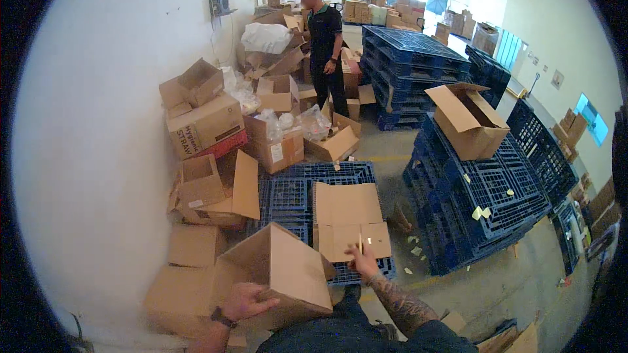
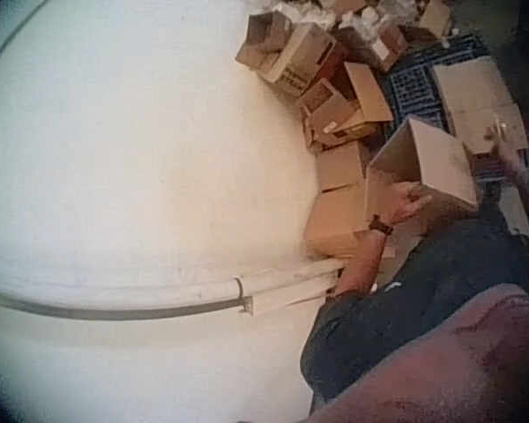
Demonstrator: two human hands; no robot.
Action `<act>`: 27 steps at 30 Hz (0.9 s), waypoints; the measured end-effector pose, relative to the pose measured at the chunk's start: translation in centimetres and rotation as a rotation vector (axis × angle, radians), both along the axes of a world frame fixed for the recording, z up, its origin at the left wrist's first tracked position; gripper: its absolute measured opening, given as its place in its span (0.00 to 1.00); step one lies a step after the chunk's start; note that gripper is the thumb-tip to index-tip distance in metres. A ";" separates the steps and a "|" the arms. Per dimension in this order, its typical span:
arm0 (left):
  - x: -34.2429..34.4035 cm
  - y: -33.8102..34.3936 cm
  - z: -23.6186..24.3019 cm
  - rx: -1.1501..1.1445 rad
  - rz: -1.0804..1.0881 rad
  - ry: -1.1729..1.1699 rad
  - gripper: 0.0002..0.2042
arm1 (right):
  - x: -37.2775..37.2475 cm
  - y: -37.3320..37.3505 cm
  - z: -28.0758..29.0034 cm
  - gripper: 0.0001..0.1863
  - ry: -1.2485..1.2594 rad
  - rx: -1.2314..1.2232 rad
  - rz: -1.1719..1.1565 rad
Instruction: Break down cardboard boxes using a utility knife in a warehouse.
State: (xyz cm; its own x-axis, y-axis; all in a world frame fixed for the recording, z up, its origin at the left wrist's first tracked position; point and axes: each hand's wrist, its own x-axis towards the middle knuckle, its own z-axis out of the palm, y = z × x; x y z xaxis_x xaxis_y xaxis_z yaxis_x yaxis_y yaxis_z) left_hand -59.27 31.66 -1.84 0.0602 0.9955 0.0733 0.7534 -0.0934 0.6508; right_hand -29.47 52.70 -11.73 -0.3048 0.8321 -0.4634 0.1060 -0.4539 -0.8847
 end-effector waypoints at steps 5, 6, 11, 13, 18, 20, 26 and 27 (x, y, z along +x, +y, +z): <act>-0.2 1.2 4.6 0.339 -0.004 0.158 0.18 | -2.1 -5.2 -9.7 0.13 0.446 -0.417 -0.275; 0.0 1.7 5.3 0.447 -0.047 0.283 0.19 | -3.6 -5.7 -8.0 0.12 0.436 -0.439 -0.515; -2.3 0.8 3.9 0.545 0.194 0.317 0.23 | -3.9 -7.4 -11.8 0.12 0.483 -0.515 -0.189; -2.5 0.7 1.7 0.607 0.298 0.192 0.25 | -4.5 -7.7 -15.7 0.18 0.188 0.140 0.225; -0.5 -0.9 0.1 0.729 0.361 0.136 0.27 | -9.5 -5.9 -8.8 0.17 0.300 -0.046 0.118; -0.3 -1.9 -1.1 0.827 0.382 0.271 0.27 | -9.0 -6.1 -7.3 0.17 0.360 -0.122 0.056; 0.0 -5.8 -3.5 0.084 0.308 -1.083 0.40 | -8.1 -6.2 -3.4 0.16 0.551 -0.364 -0.131; -1.9 -7.7 -5.7 0.087 0.315 -1.077 0.40 | -7.5 -5.9 -2.4 0.16 0.584 -0.410 -0.154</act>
State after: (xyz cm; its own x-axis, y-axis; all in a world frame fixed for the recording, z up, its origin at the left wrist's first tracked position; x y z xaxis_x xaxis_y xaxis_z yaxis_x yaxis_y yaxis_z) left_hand -61.19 24.00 -7.50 -0.3296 0.9441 0.0055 -0.1995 -0.0753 0.9770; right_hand -36.99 46.84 -14.13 -0.4910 0.6801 -0.5444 -0.4234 -0.7325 -0.5331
